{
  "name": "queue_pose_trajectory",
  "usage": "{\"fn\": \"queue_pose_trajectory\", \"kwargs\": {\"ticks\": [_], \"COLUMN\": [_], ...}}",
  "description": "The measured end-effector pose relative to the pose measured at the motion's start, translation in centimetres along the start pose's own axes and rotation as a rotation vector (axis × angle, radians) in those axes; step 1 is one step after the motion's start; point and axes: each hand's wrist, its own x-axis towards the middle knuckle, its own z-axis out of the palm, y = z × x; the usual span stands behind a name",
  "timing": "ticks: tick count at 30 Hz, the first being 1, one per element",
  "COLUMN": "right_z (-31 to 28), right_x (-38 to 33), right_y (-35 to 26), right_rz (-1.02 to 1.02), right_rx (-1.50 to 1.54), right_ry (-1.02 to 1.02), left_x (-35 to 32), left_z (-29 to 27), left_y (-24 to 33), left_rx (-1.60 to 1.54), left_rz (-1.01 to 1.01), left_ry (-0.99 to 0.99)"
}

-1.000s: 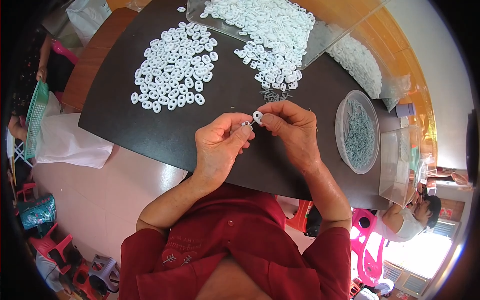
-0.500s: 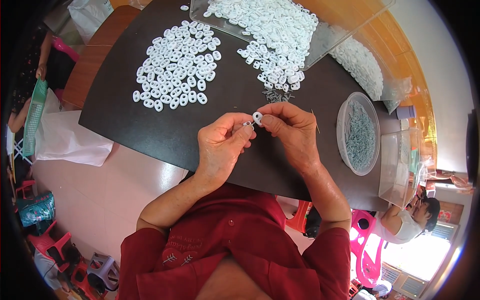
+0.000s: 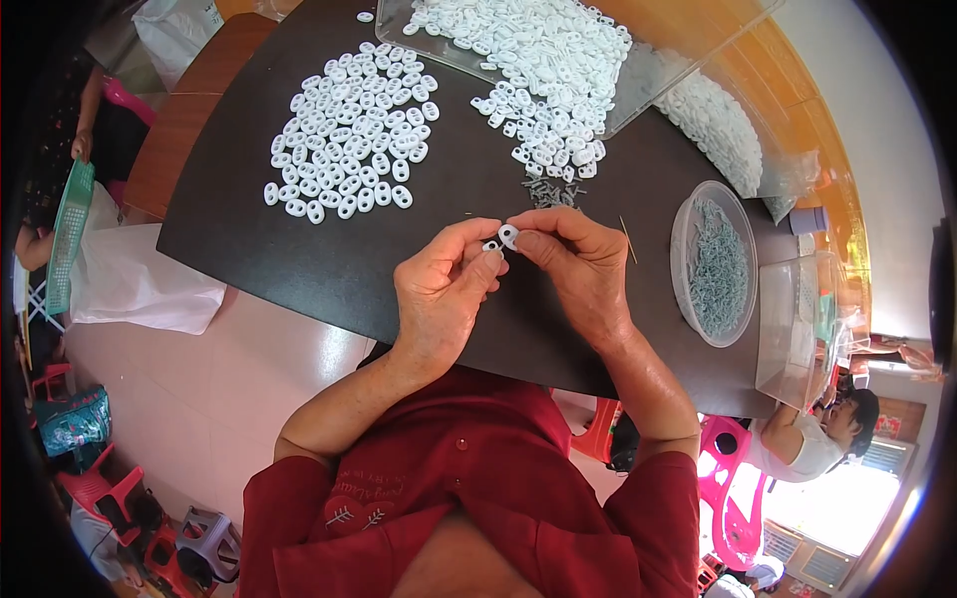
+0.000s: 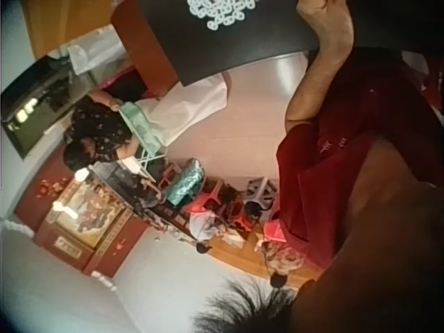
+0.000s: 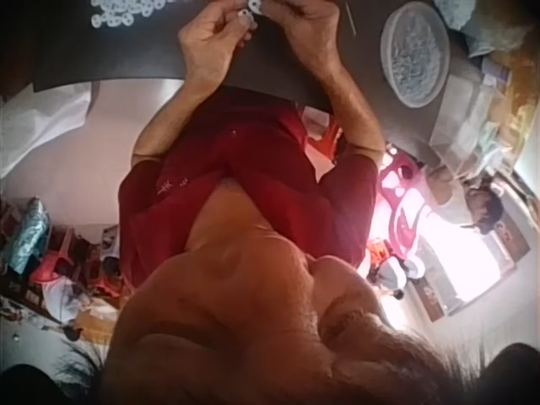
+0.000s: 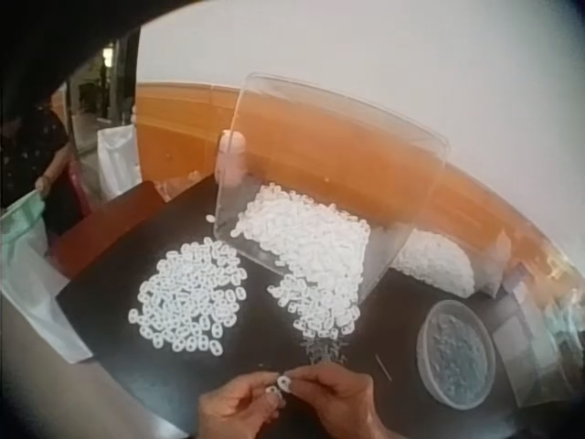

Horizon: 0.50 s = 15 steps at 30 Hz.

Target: Assembling small white plastic components by manually inserting metal pins.

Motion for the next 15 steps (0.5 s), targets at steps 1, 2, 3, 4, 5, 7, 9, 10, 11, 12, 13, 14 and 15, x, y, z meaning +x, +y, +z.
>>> {"fn": "queue_pose_trajectory", "kwargs": {"ticks": [1,2,3,4,5,7,9,10,11,12,13,14,15], "right_z": [0.09,0.22,0.36,0.46,0.51,0.48,0.43,0.41,0.38,0.36,0.34,0.35,0.41], "right_x": [0.0,-0.05,-0.19,-0.27,-0.28,-0.29,-0.37,-0.41,-0.43,-0.41,-0.41,-0.42,-0.38], "right_y": [0.0,0.09,0.25,0.36,0.38,0.45,0.59,0.62,0.57,0.49,0.45,0.47,0.47], "right_rz": [-0.008,-0.009,-0.022,-0.036,-0.037,-0.077,-0.093,-0.108,-0.109,-0.102,-0.096,-0.097,-0.084], "right_rx": [-0.002,-0.001,-0.031,-0.06,-0.06,-0.116,-0.135,-0.154,-0.153,-0.154,-0.156,-0.155,-0.139], "right_ry": [0.001,0.002,-0.004,-0.01,-0.007,-0.007,-0.008,-0.012,-0.009,-0.01,-0.011,-0.008,-0.006], "left_x": [0.01,0.03,0.02,-0.01,-0.03,-0.01,-0.01,-0.02,-0.02,-0.02,-0.02,-0.02,0.03], "left_z": [0.04,0.12,0.2,0.2,0.16,0.08,-0.05,-0.05,-0.03,-0.03,-0.03,-0.04,-0.06], "left_y": [-0.07,-0.14,-0.19,-0.17,-0.14,-0.17,-0.18,-0.15,-0.11,-0.09,-0.1,-0.11,-0.08], "left_rx": [0.001,-0.033,-0.067,-0.067,-0.056,-0.046,-0.002,0.0,-0.006,-0.012,-0.011,-0.002,0.007], "left_rz": [0.0,0.01,0.018,0.019,0.022,0.026,0.023,0.023,0.033,0.044,0.044,0.053,0.062], "left_ry": [-0.001,0.004,0.009,0.006,0.007,0.002,-0.006,-0.009,-0.004,0.002,-0.001,-0.004,-0.008]}}
